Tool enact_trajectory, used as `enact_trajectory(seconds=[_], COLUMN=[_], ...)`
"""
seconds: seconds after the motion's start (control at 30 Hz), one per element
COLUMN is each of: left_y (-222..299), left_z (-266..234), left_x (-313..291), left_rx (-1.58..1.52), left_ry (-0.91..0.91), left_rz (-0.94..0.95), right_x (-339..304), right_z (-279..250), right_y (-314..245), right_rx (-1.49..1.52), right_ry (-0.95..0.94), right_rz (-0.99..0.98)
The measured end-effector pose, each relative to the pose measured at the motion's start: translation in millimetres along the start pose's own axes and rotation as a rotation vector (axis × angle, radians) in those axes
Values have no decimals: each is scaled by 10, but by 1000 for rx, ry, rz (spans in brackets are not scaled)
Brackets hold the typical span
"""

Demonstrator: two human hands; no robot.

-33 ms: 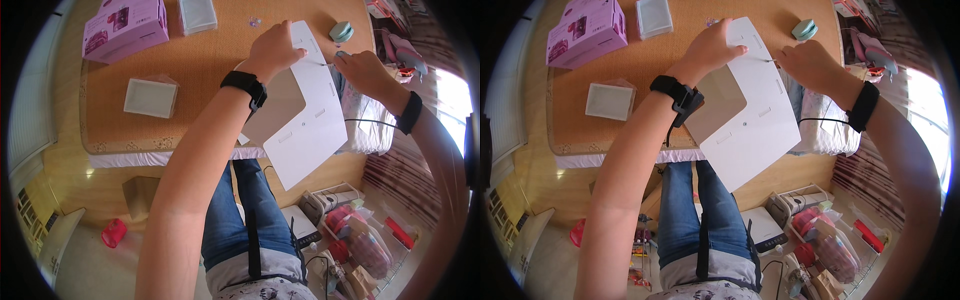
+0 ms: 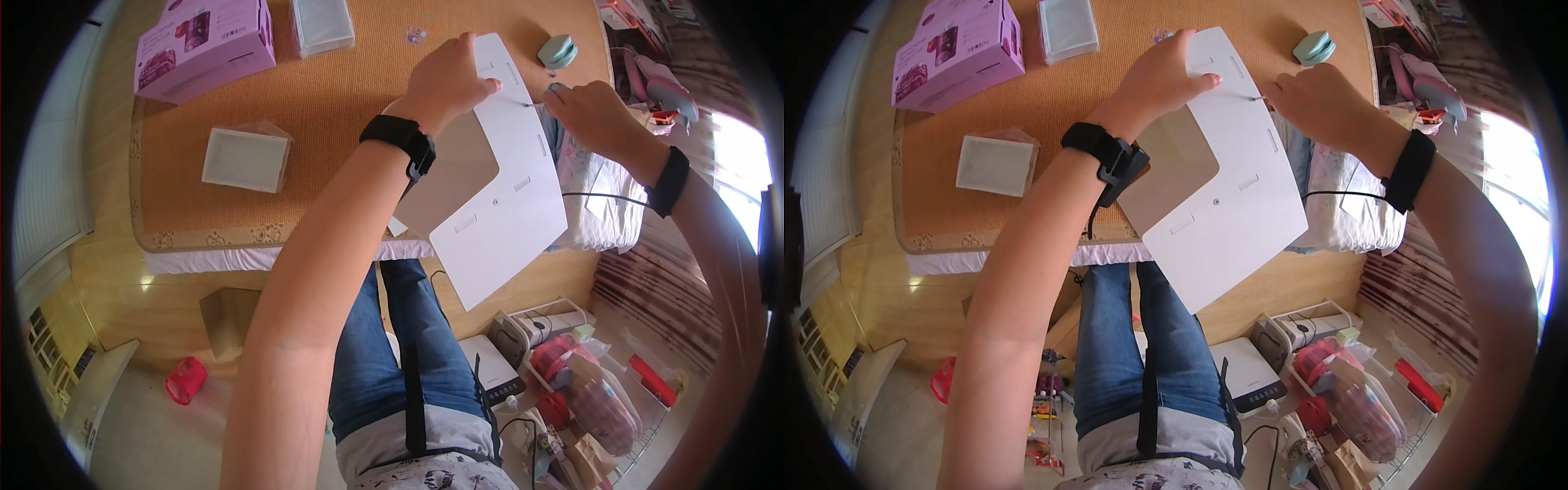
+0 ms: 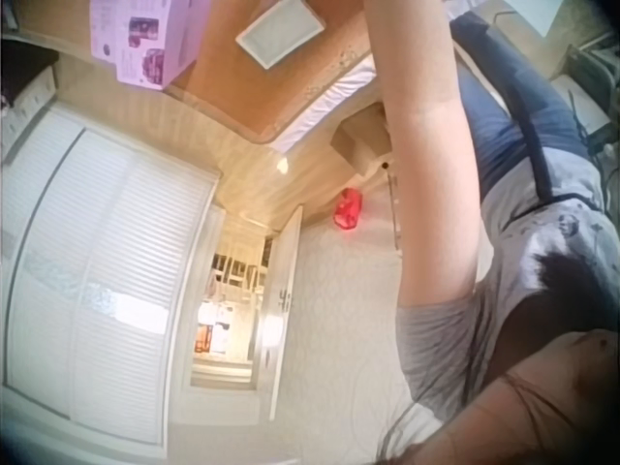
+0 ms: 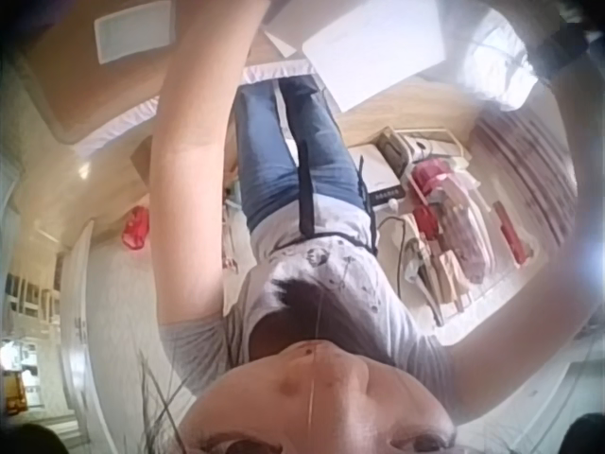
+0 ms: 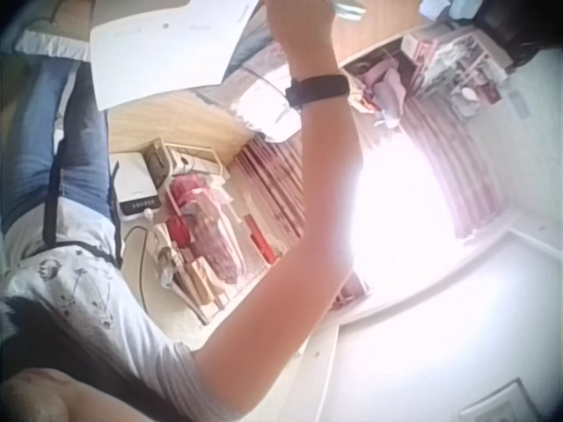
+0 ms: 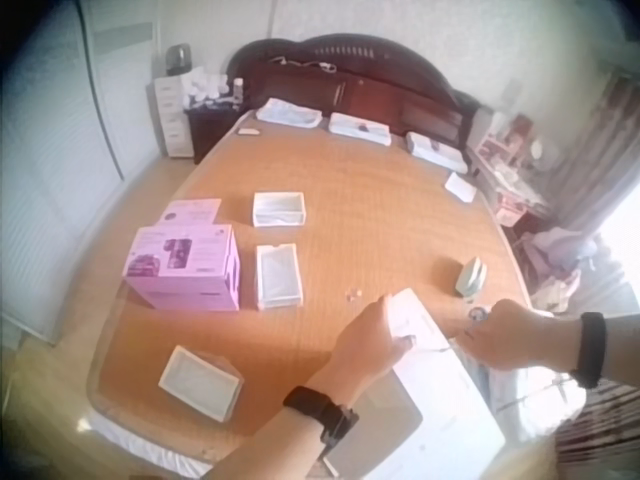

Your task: The person assembles a white wooden shelf by hand using a small screwdriver to fasten various components together.

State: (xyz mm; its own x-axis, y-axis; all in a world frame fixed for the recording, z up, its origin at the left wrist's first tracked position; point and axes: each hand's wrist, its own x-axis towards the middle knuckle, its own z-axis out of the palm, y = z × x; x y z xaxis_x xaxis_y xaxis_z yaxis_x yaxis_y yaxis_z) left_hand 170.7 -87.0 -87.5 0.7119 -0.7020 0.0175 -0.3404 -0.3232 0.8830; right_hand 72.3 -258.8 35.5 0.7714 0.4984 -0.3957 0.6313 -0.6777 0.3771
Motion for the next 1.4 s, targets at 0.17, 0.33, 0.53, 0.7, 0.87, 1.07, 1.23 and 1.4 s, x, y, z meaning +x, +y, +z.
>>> enact_trajectory(seconds=[0.17, 0.33, 0.53, 0.7, 0.87, 1.07, 1.23, 1.4], left_y=[-12, 20, 18, 56, 36, 0, 107, 110], left_z=[-18, 8, -19, -52, -34, -68, -25, -119], left_x=[8, 13, 35, -15, -16, -39, -12, -47], left_rx=[-14, -31, -13, -70, -62, -62, -10, -27], left_ry=[-2, -34, -24, -66, 14, 19, -29, -76], left_rz=[43, -15, 18, -39, -5, -37, -78, -106], right_x=[92, 91, 274, 118, 46, 133, 165, 286], right_z=[10, 323, 162, -110, -92, -33, 324, 174], right_y=[-143, -31, 158, -137, -42, 5, 446, 458], right_rx=[159, 184, 260, 62, -347, -51, 267, 818], right_ry=[-184, -260, -534, -347, -236, -262, -176, -656], right_rz=[390, 343, 265, 443, -97, -55, -418, 86])
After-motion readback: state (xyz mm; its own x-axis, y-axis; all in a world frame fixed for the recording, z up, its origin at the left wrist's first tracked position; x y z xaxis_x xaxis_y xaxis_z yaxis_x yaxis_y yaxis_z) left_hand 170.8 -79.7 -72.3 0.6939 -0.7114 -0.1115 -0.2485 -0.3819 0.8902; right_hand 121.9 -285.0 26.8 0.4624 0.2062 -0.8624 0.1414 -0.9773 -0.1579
